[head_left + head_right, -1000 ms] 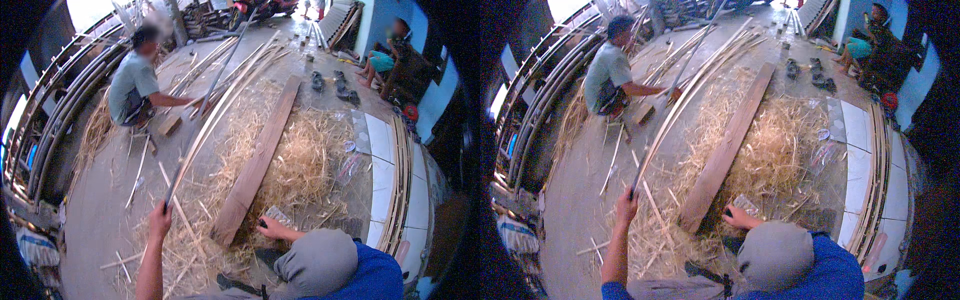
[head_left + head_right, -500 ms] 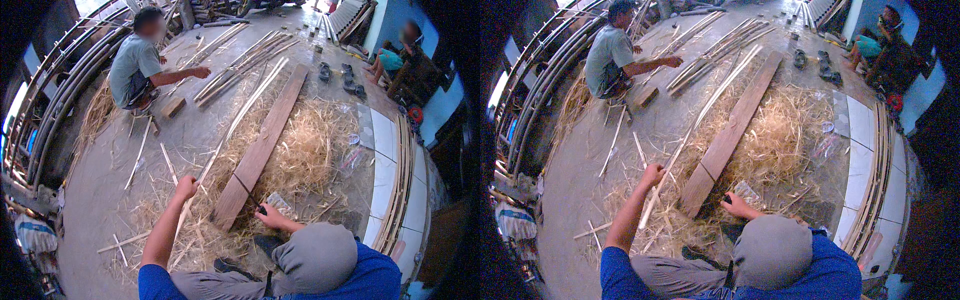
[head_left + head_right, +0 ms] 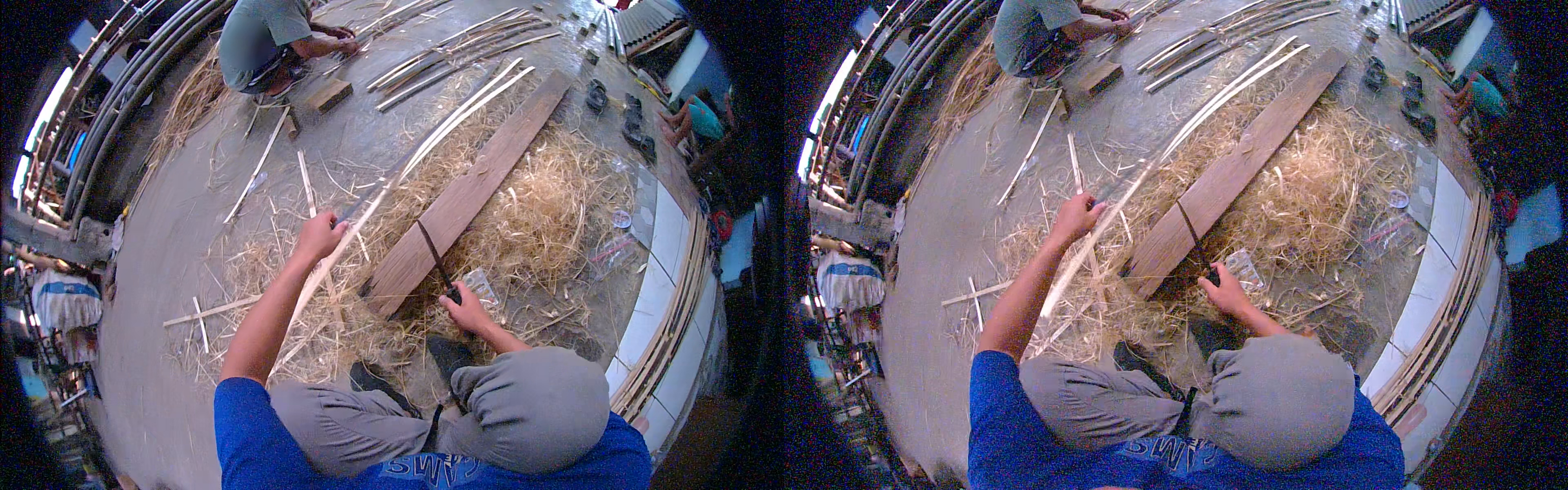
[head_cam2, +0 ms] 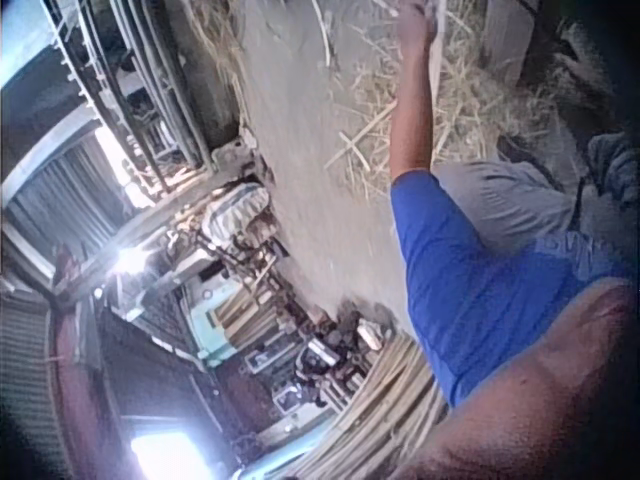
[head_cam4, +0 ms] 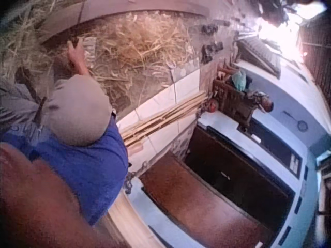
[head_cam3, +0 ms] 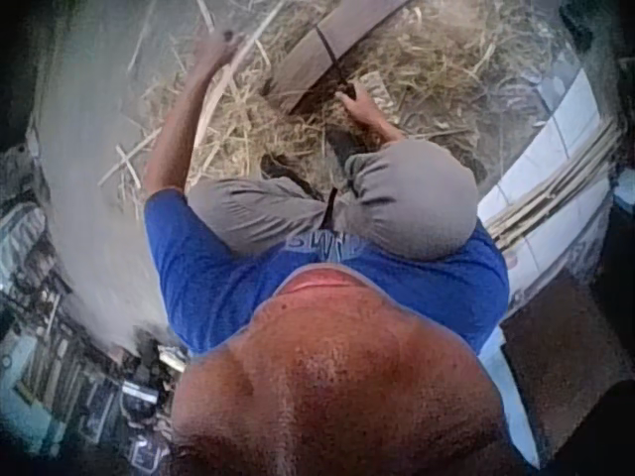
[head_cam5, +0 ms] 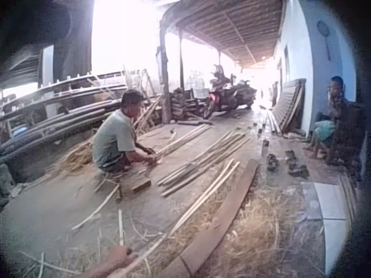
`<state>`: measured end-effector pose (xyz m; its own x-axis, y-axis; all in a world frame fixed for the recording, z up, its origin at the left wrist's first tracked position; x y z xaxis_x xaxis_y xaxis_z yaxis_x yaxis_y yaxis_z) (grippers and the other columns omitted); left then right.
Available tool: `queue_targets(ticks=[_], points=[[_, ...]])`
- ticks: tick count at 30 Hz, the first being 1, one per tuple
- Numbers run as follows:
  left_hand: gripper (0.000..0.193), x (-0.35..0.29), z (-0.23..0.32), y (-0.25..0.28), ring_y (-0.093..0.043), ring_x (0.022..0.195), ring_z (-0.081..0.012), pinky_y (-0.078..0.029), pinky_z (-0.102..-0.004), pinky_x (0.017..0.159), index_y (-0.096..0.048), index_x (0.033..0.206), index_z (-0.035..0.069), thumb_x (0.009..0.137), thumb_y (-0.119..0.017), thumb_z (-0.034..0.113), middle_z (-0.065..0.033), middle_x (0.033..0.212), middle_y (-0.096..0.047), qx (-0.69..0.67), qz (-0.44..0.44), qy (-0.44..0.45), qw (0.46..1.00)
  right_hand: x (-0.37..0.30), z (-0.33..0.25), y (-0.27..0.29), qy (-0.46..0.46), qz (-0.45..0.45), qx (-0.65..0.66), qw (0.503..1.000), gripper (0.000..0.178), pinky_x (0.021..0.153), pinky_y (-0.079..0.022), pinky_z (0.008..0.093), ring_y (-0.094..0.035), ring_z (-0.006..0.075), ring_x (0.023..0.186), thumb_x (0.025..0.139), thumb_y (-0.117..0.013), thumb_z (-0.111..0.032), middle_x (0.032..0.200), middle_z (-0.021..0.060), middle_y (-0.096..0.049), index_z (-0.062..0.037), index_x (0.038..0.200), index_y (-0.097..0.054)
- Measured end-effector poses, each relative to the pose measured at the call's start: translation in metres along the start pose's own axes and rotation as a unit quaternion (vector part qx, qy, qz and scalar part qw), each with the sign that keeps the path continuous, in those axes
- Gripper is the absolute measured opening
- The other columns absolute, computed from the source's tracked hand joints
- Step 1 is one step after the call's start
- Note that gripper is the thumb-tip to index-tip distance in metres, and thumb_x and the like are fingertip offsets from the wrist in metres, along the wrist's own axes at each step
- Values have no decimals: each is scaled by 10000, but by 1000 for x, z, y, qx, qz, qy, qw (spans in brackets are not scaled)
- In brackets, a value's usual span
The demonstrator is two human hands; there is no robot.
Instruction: The person sits on the floor and uses a knife to split long bamboo strips into thinner slats. They repeatedly position the bamboo, strike it with the knife, and separate the resulting pieces.
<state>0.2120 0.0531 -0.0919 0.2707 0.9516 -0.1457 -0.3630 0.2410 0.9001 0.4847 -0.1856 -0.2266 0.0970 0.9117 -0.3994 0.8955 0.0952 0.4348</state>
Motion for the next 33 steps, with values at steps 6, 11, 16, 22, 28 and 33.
queue_targets(ticks=[6,11,16,22,28,33], points=[[379,-16,4,-7,-651,848,-342,-497,-418,749,-617,993,23,884,-587,385,-220,889,-659,-97,-46,18,994,-22,-118,19,323,-13,-227,919,482,681,-512,482,-614,406,747,897,-576,-343,945,207,-574,-76,1269,-426],[391,-16,19,13,-648,797,-287,-493,-393,714,-612,985,-5,891,-587,374,-188,831,-659,-129,-41,14,991,30,-149,38,327,-53,-457,826,357,565,-539,475,-645,366,758,886,-568,-287,928,209,-575,-69,1152,-472],[400,-15,10,31,-608,688,-221,-472,-360,629,-654,956,-15,881,-609,376,-142,748,-644,-122,-37,-29,991,65,-120,156,122,198,-353,906,354,653,-529,498,-632,425,796,886,-572,-291,880,253,-586,-52,1132,-483],[355,-32,55,104,-607,598,-212,-465,-361,574,-616,963,11,868,-651,351,-144,670,-637,-103,138,-30,985,30,-65,114,175,184,-191,948,455,771,-504,474,-616,410,884,879,-588,-353,1013,250,-615,-78,1231,-500],[312,-9,64,97,-564,546,-168,-440,-330,513,-594,957,35,912,-596,344,-95,652,-607,-127,165,-109,972,5,-23,87,16,118,26,993,440,639,-530,377,-630,244,674,881,-618,-328,818,112,-630,-28,1181,-499],[311,51,59,-3,-558,531,-151,-429,-295,446,-603,930,43,937,-537,346,-31,624,-525,-269,-55,16,961,16,-5,89,9,138,233,962,445,478,-490,288,-584,137,528,867,-657,-245,693,72,-592,0,1195,-483]])
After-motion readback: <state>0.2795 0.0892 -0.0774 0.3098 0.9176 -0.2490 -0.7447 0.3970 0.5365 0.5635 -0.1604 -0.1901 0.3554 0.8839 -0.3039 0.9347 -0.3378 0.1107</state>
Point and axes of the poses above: each hand's wrist, its own x-axis towards the middle knuckle, its own y-axis out of the back of the hand, z = x × y, the point moved 10 cm from there along x, towards the middle knuckle
